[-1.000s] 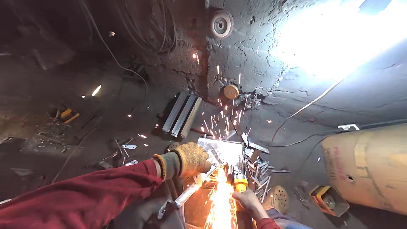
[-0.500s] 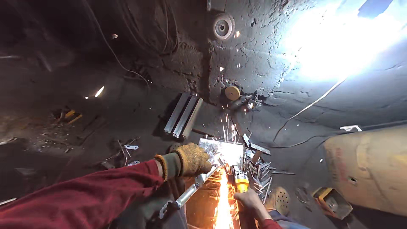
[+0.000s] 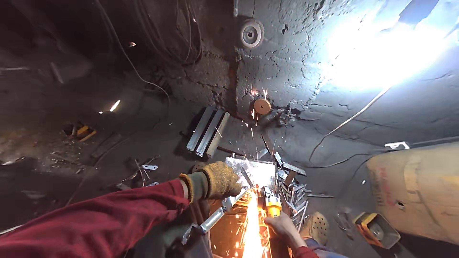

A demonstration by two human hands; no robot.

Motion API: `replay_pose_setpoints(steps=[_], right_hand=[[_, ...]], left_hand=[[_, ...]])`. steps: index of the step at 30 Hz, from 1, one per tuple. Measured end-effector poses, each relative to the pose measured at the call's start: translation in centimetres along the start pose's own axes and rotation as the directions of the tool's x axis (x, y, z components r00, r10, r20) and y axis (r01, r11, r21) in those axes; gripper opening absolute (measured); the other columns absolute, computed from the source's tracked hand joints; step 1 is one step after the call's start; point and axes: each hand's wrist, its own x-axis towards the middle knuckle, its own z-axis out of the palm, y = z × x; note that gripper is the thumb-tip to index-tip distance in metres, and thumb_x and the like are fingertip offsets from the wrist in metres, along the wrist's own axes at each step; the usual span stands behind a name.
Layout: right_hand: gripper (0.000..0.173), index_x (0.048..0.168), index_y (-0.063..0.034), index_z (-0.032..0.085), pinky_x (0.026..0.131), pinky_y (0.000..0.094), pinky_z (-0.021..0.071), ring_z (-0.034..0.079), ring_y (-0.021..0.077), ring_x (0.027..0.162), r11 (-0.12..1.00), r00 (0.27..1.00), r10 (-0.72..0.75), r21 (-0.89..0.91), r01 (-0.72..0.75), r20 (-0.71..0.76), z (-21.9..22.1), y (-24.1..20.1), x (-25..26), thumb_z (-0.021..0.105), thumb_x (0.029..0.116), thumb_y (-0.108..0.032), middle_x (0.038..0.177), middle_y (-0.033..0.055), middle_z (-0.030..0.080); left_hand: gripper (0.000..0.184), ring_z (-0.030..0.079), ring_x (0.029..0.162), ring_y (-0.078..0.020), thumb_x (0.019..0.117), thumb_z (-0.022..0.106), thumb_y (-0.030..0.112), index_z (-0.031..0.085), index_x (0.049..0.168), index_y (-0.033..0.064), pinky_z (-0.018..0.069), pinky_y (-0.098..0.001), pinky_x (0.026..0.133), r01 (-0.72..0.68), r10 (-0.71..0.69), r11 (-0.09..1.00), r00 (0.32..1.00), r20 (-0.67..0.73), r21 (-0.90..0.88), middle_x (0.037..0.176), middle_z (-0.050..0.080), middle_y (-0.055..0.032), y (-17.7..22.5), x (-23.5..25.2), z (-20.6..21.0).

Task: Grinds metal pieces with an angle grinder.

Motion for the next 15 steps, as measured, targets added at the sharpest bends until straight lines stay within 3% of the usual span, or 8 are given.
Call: replay_pose_setpoints(steps=[8, 13, 15], right_hand=[[0.074, 0.129, -0.0049, 0.063, 0.096, 0.0548, 0.0549, 0.07, 0.0291, 0.108, 1.0, 1.0, 0.016, -0.015, -0.015, 0.019, 0.07, 0.35, 0.15, 0.086, 0.0715, -0.045, 0.113, 0.0147, 0.073], [0.076, 0.13, -0.0056, 0.063, 0.098, 0.0548, 0.0544, 0.069, 0.0293, 0.111, 0.999, 0.999, 0.025, -0.048, -0.024, 0.028, 0.03, 0.46, 0.24, 0.085, 0.0711, -0.048, 0.115, 0.0151, 0.072], [0.077, 0.13, -0.0046, 0.063, 0.098, 0.0554, 0.0542, 0.069, 0.03, 0.111, 0.999, 0.999, 0.028, -0.039, -0.027, 0.029, 0.07, 0.5, 0.26, 0.086, 0.0711, -0.047, 0.116, 0.0159, 0.072]], left_hand=[[0.014, 0.067, 0.103, -0.0348, 0.0969, 0.068, 0.023, 0.071, 0.111, 0.0207, 0.0548, -0.0585, 0.083, -0.023, 0.025, 0.998, 0.999, -0.032, 0.054, 0.112, 0.069, -0.0102, -0.43, 0.18, 0.37], [0.019, 0.067, 0.106, -0.033, 0.1033, 0.059, 0.029, 0.071, 0.113, 0.0174, 0.0543, -0.0576, 0.089, 0.037, -0.038, 0.999, 0.999, 0.007, 0.017, 0.113, 0.07, -0.0096, -0.45, 0.39, 0.0], [0.017, 0.067, 0.105, -0.0347, 0.0975, 0.067, 0.022, 0.07, 0.114, 0.019, 0.0545, -0.0584, 0.085, 0.007, -0.007, 0.999, 1.0, 0.008, 0.042, 0.113, 0.069, -0.0107, -0.45, 0.42, -0.22]])
